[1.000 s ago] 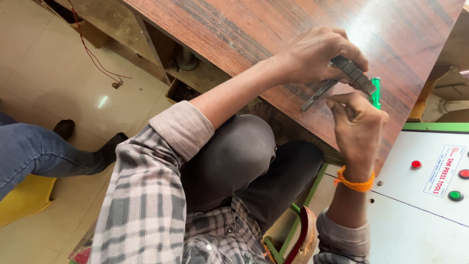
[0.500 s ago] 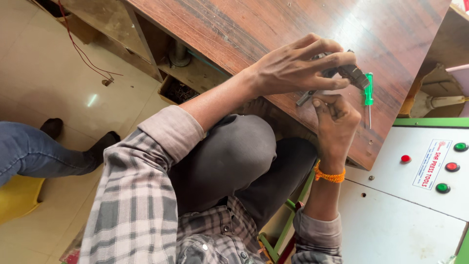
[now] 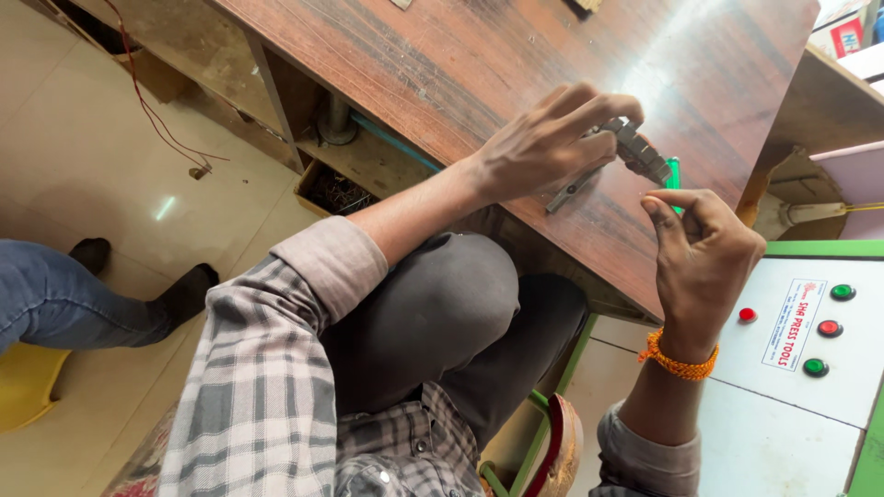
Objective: The person sits at a wooden workbench and works on a small metal machine component, using a green-handled screwdriver to turn screws on the part while holding and repositioning it with the other hand. They repeatedly reposition the component and continue turning fasteners throughout the episode.
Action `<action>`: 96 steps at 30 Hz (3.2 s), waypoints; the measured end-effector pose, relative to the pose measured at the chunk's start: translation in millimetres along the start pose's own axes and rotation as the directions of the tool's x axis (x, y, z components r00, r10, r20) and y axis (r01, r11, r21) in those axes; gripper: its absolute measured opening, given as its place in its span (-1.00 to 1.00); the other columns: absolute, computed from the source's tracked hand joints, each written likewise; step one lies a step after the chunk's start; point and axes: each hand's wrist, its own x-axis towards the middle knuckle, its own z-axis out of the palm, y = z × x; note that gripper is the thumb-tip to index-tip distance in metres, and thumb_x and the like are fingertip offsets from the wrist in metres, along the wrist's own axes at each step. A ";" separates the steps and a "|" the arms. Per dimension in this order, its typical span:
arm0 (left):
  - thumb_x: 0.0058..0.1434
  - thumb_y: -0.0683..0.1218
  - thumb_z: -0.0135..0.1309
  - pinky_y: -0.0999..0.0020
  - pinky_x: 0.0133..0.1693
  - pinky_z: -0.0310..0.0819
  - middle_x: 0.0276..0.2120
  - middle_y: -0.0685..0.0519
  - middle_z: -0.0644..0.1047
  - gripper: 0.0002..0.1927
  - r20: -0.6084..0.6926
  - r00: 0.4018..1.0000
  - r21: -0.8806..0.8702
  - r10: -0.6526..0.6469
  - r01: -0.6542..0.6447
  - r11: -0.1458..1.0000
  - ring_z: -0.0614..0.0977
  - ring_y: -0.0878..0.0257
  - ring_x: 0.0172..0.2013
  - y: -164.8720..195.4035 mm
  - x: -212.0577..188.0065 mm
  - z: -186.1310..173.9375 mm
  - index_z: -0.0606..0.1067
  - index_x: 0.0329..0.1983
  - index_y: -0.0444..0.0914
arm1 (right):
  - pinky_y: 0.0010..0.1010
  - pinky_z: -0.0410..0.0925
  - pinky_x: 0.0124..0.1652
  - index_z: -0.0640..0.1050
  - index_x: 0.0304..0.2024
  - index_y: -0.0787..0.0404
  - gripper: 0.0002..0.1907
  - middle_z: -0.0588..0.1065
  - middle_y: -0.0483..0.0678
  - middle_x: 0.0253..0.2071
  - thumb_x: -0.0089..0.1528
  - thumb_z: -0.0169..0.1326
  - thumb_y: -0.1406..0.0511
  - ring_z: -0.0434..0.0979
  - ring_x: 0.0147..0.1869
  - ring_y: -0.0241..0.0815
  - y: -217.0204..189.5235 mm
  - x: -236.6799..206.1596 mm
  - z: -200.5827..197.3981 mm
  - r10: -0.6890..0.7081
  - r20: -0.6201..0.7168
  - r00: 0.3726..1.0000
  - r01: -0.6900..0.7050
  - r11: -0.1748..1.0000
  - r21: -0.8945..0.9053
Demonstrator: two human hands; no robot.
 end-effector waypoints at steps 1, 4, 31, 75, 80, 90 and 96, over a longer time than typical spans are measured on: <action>0.23 -0.06 0.28 0.26 0.13 0.47 0.17 0.20 0.32 -0.83 -0.034 0.999 -0.008 -0.022 0.022 1.000 0.41 0.27 0.07 3.6 -2.4 0.1 0.49 -0.33 -0.17 | -0.49 -0.02 -0.43 0.66 -0.12 0.30 -0.91 0.18 -0.23 -0.54 0.37 0.33 0.41 0.08 -0.45 -0.46 -2.3 3.9 -0.4 -0.019 0.006 1.000 0.019 1.000 -0.010; 0.29 -0.10 0.27 0.30 -0.08 0.54 0.06 0.15 0.34 -0.79 0.008 0.986 -0.087 -0.166 0.166 0.982 0.52 0.29 -0.06 14.5 -8.4 1.4 0.46 -0.35 -0.22 | -0.49 -0.05 -0.45 0.66 -0.13 0.30 -0.94 0.25 -0.26 -0.53 0.37 0.30 0.42 0.09 -0.46 -0.47 -8.1 18.5 1.7 -0.036 0.006 0.999 0.035 0.999 0.027; 0.26 -0.16 0.25 0.39 -0.27 0.55 -0.06 0.10 0.36 -0.81 -0.041 0.965 0.187 -0.258 0.261 0.947 0.57 0.31 -0.25 26.5 -5.2 10.8 0.44 -0.22 -0.27 | -0.56 0.45 -0.36 0.61 -0.19 0.40 -0.91 0.59 -0.06 -0.39 0.31 0.19 0.42 0.59 -0.38 -0.38 45.2 103.5 29.1 0.163 0.351 0.922 -0.286 0.898 0.334; 0.20 -0.23 0.21 0.10 -0.08 0.51 -0.23 0.02 0.67 -0.62 0.266 0.927 -0.320 -0.263 0.342 0.883 0.66 0.05 -0.15 -7.8 24.9 18.4 0.54 0.09 -0.16 | -0.16 0.37 0.00 0.57 0.26 0.21 -0.49 0.51 0.11 -0.05 0.22 0.24 0.40 0.53 -0.02 0.07 183.8 18.5 22.2 0.079 0.058 0.995 -0.054 0.935 -0.351; 0.20 -0.20 0.21 0.13 -0.09 0.49 -0.22 0.05 0.68 -0.64 0.248 0.908 -0.248 -0.339 0.398 0.883 0.67 0.08 -0.18 -3.3 21.7 18.8 0.55 0.08 -0.13 | -0.28 0.42 -0.08 0.65 0.04 0.25 -0.81 0.43 0.08 0.00 0.37 0.25 0.43 0.50 -0.01 -0.08 170.3 -0.9 2.1 0.080 -0.121 0.989 -0.104 0.972 -0.211; 0.19 -0.22 0.16 0.20 -0.15 0.42 -0.21 0.12 0.68 -0.50 0.287 0.928 -0.050 -0.238 0.263 0.963 0.70 0.21 -0.22 1.8 22.3 16.8 0.49 0.21 -0.02 | -0.31 0.53 0.05 0.45 0.04 0.34 -0.71 0.58 0.17 -0.05 0.41 0.27 0.61 0.69 0.06 -0.04 61.5 -27.6 4.1 -0.052 -0.362 0.931 0.299 0.676 0.673; 0.19 -0.23 0.16 0.24 -0.17 0.50 -0.22 0.19 0.70 -0.53 0.278 0.928 0.008 -0.248 0.256 0.967 0.71 0.23 -0.26 0.9 24.0 21.6 0.52 0.14 0.04 | -0.33 0.51 0.13 0.43 0.05 0.35 -0.71 0.57 0.19 0.04 0.43 0.27 0.61 0.68 0.16 -0.01 56.0 -8.7 37.7 -0.115 -0.354 0.928 0.330 0.696 0.638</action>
